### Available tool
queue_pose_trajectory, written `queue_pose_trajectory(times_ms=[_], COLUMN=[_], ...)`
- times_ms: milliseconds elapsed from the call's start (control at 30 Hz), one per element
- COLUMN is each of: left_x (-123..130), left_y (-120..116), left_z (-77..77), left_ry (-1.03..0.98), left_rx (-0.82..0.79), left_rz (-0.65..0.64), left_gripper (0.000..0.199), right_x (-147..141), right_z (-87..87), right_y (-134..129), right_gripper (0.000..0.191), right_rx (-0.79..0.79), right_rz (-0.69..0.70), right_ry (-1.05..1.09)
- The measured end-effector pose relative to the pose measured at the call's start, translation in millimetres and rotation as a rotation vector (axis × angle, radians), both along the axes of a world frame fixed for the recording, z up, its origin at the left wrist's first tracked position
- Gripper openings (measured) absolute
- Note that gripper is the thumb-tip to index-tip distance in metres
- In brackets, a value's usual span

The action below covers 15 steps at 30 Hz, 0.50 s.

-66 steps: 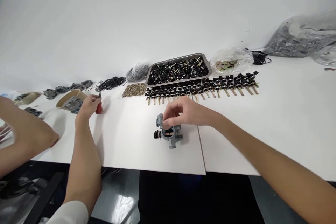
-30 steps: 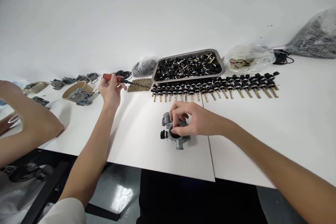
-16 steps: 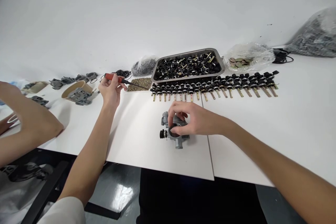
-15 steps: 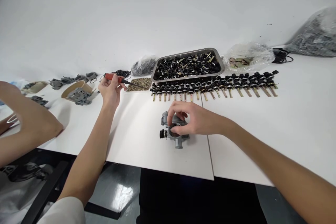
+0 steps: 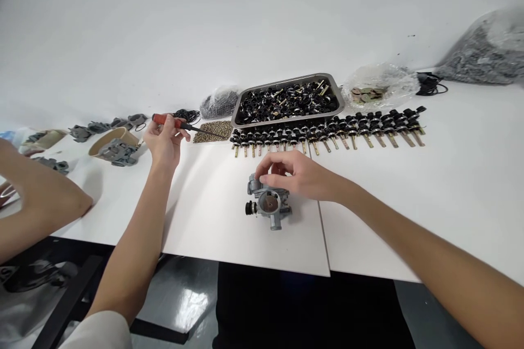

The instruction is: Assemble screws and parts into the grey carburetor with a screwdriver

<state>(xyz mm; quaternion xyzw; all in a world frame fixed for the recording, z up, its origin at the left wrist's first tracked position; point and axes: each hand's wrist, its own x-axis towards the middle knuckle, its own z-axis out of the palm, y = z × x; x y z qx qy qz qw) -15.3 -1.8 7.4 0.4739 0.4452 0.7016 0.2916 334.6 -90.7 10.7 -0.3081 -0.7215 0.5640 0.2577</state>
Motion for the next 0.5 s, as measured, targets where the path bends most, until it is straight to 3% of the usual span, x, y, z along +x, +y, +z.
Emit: queue_pose_trajectory(times_ms=[267,500], left_x=[12,51], left_y=[-13,-33], left_z=[17.9,25.6], left_ry=[-0.059,-0.094], left_rx=[0.017,-0.045], left_rz=[-0.052,-0.218], left_gripper=[0.045,0.04], right_x=[-9,-11], right_z=[-21.6,-26.5], right_y=[11,15], right_gripper=[0.027,0.034], right_rx=[0.027,0.024], right_rz=[-0.236,-0.321], right_ry=[0.02,0.08])
